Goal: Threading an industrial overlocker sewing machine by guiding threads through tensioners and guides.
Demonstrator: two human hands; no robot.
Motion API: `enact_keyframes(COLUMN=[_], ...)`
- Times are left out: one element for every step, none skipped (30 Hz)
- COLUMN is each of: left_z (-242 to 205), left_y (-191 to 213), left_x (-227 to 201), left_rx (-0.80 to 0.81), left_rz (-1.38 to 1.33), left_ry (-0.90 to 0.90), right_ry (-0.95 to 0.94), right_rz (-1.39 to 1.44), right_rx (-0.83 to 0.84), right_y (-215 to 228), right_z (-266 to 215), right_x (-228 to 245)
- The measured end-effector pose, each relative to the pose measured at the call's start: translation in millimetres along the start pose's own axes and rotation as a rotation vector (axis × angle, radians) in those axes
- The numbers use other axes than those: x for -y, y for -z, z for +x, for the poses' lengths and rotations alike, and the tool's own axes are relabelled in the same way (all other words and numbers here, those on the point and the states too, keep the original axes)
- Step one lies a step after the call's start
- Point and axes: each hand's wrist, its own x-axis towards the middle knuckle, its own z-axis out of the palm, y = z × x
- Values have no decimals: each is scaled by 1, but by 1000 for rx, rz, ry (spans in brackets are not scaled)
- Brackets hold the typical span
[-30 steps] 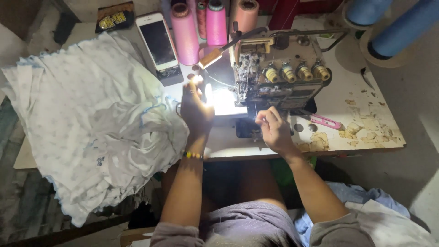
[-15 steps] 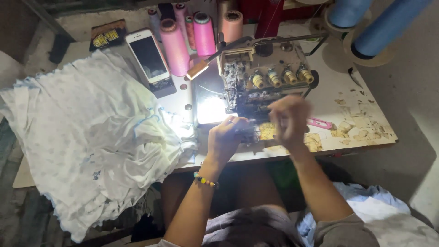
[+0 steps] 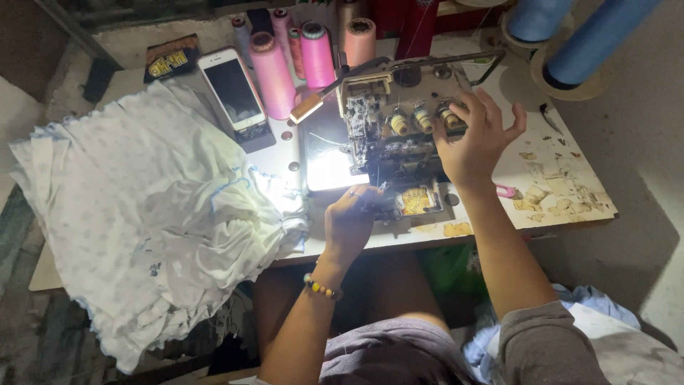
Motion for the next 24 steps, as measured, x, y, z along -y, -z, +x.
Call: enact_keyframes(left_z=[-6,-11,-18,-36,-54,-72,-87,-101,-116,-120,-123,-127,-136,-144,-153,-154,-154,-154,-153,-151,-149,-152,-155,-158], left_y=[10,20,30,41,53,65,73,81,89,97,105,113,112,111,110,112,114,115,117,118,119,119,118,117], left_x=[-15,-30,-45,-59,-73,-86,-94,-102,-110,-114,-119,-124,-119,-114,-109,-110,-111,-112,-115,-118,-121,-119,-116,-114], left_rx=[-2,63,128,127,261,393,393,523,655,655,707,758,757,730,702,701,710,719,715,694,673,670,669,668], left_rz=[0,-57,-115,-114,-271,-429,-427,-510,-594,-594,-650,-706,-708,-691,-675,-677,-685,-694,-694,-690,-686,-686,-676,-666], left_ry=[1,-3,-6,-3,20,44,49,88,126,130,150,169,174,186,199,204,244,283,286,290,292,293,267,242], right_ry=[2,-4,-11,-10,-28,-46,-47,-47,-47,-48,-44,-40,-40,-43,-45,-44,-63,-82,-80,-38,3,5,100,196], right_rz=[2,12,23,26,51,77,81,93,104,106,104,102,103,98,93,95,86,77,81,116,150,152,182,211], right_rx=[0,5,12,15,42,70,74,78,82,86,82,77,82,83,85,90,110,129,131,32,-69,-69,-16,36], right_y=[2,4,6,11,16,21,22,22,24,23,22,21,21,20,20,22,23,24,23,23,22,19,16,14], right_z=[1,1,1,4,6,7,8,9,9,9,8,7,7,7,7,7,7,8,2,-4,-9,-19,-28,-38], right_x=[1,1,2,5,8,11,11,12,12,11,11,10,12,13,15,18,22,26,32,38,43,48,54,59])
